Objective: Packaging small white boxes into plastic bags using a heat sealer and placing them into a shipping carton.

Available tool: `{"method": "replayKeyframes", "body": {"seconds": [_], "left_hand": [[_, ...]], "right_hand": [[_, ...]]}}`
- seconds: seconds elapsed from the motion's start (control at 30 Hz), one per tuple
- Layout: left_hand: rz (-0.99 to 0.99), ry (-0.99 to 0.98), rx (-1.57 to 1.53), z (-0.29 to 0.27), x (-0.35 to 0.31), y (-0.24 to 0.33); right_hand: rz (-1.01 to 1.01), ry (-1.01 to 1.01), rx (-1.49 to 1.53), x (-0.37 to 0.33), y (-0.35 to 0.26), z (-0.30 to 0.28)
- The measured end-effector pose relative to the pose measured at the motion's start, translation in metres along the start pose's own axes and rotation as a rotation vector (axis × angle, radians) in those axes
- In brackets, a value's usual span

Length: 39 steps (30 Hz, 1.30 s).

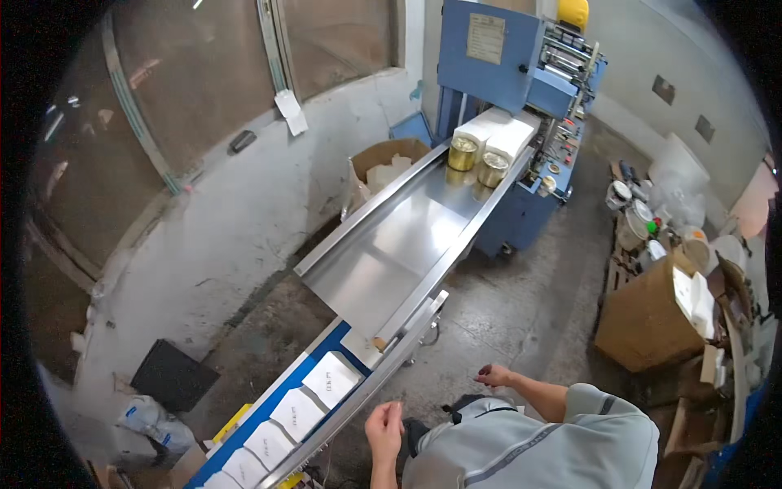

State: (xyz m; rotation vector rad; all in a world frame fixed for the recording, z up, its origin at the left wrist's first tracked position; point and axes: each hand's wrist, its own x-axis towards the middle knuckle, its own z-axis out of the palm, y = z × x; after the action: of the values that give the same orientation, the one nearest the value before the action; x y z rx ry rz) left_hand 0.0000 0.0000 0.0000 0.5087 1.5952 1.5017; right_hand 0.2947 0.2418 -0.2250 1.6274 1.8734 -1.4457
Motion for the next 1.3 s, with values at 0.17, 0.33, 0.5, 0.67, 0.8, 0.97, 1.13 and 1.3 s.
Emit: {"method": "replayKeyframes", "body": {"seconds": [0.17, 0.33, 0.5, 0.67, 0.8, 0.97, 1.13, 1.3], "left_hand": [[-0.096, 0.449, 0.018, 0.037, -0.114, -0.040], [-0.154, 0.798, -0.079, 0.143, -0.213, -0.077], [-0.209, 0.928, -0.021, 0.207, -0.333, -0.126], [-0.280, 0.880, -0.026, 0.257, -0.407, -0.129], [-0.297, 0.989, -0.071, 0.283, -0.472, -0.162], [-0.188, 1.191, -0.223, 0.308, -0.608, -0.218], [-0.384, 1.424, -0.272, 0.345, -0.758, -0.301], [-0.136, 1.436, -0.215, 0.314, -0.845, -0.352]], "right_hand": [[-0.318, -0.221, -0.208, 0.037, 0.052, 0.045], [-0.381, -0.460, -0.638, 0.114, 0.145, 0.024], [-0.581, -0.507, -0.862, 0.101, 0.201, 0.068], [-0.784, -0.679, -0.789, 0.034, 0.187, 0.081], [-1.187, -0.932, -0.903, 0.002, 0.182, 0.115], [-1.239, -1.076, -1.026, -0.048, 0.176, 0.166], [-0.773, -0.697, -1.189, -0.168, 0.234, 0.265], [-0.985, -1.019, -1.321, -0.355, 0.314, 0.349]]}}
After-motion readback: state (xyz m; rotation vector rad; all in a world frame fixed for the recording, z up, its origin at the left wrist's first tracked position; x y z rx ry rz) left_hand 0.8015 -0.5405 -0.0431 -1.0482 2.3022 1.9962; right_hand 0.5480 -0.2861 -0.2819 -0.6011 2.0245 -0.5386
